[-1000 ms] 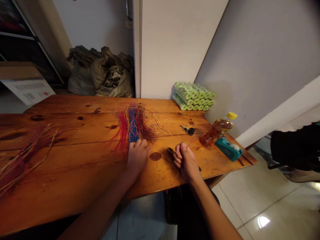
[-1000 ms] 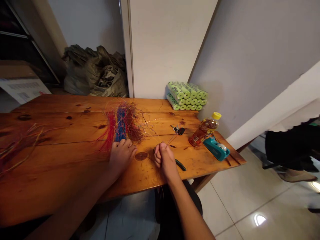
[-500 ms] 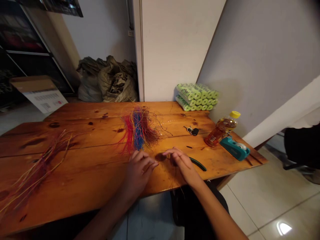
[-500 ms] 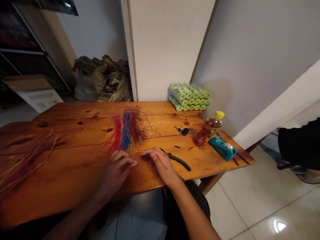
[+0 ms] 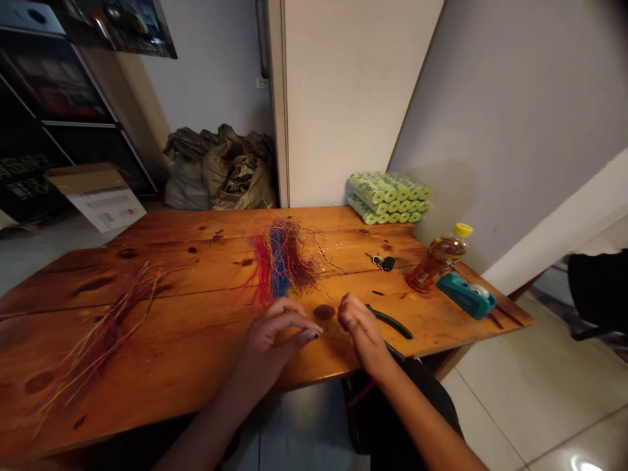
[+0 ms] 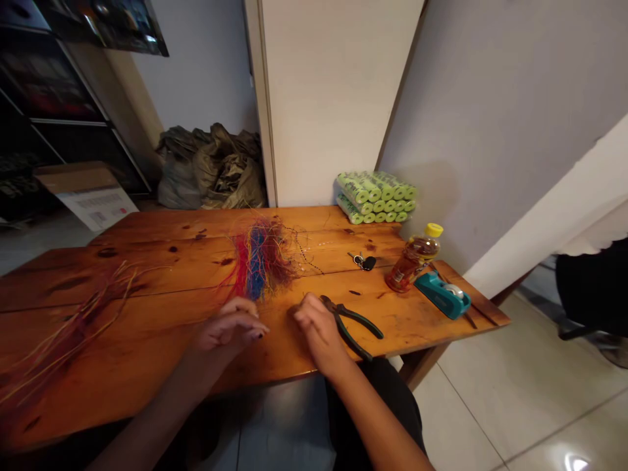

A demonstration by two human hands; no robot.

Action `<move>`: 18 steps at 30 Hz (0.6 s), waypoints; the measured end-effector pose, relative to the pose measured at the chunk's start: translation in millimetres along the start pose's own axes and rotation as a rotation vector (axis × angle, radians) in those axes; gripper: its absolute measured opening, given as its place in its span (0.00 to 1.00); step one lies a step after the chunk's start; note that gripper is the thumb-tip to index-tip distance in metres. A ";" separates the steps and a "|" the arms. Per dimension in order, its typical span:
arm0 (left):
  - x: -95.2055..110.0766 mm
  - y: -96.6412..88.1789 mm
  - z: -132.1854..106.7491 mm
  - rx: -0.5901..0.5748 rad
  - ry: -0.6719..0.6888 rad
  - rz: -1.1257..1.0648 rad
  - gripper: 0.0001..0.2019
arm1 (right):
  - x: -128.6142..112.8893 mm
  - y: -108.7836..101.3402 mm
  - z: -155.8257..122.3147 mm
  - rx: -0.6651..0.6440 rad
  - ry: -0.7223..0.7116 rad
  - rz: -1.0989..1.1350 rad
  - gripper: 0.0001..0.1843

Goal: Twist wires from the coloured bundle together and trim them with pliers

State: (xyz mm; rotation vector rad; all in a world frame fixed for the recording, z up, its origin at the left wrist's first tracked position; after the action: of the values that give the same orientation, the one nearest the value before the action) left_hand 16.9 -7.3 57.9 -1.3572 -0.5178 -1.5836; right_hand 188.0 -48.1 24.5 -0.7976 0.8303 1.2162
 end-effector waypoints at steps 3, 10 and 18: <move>-6.1 -3.8 1.8 0.040 -0.145 -0.239 0.07 | -9.0 -6.1 6.2 0.304 0.088 0.469 0.22; -0.5 -4.0 0.7 -0.039 -0.295 -0.490 0.08 | -60.8 -22.2 5.9 0.461 0.067 0.779 0.22; 5.1 -9.4 4.0 -0.047 -0.307 -0.424 0.09 | -121.0 -47.4 -8.7 0.602 -0.112 0.513 0.25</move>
State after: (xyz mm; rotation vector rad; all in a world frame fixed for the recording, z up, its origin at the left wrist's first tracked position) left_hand 11.4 -1.8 66.1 -1.6128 -1.0148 -1.7332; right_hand 215.9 -119.5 129.7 -0.0197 1.2706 1.3309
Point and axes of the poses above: each hand's wrist, its own z-axis towards the middle knuckle, its own y-axis out of the palm, x = y × z, the point moved 2 cm from there along z, towards the middle knuckle, and after that the axes turned 5 degrees about z, right-handed, at the moved point
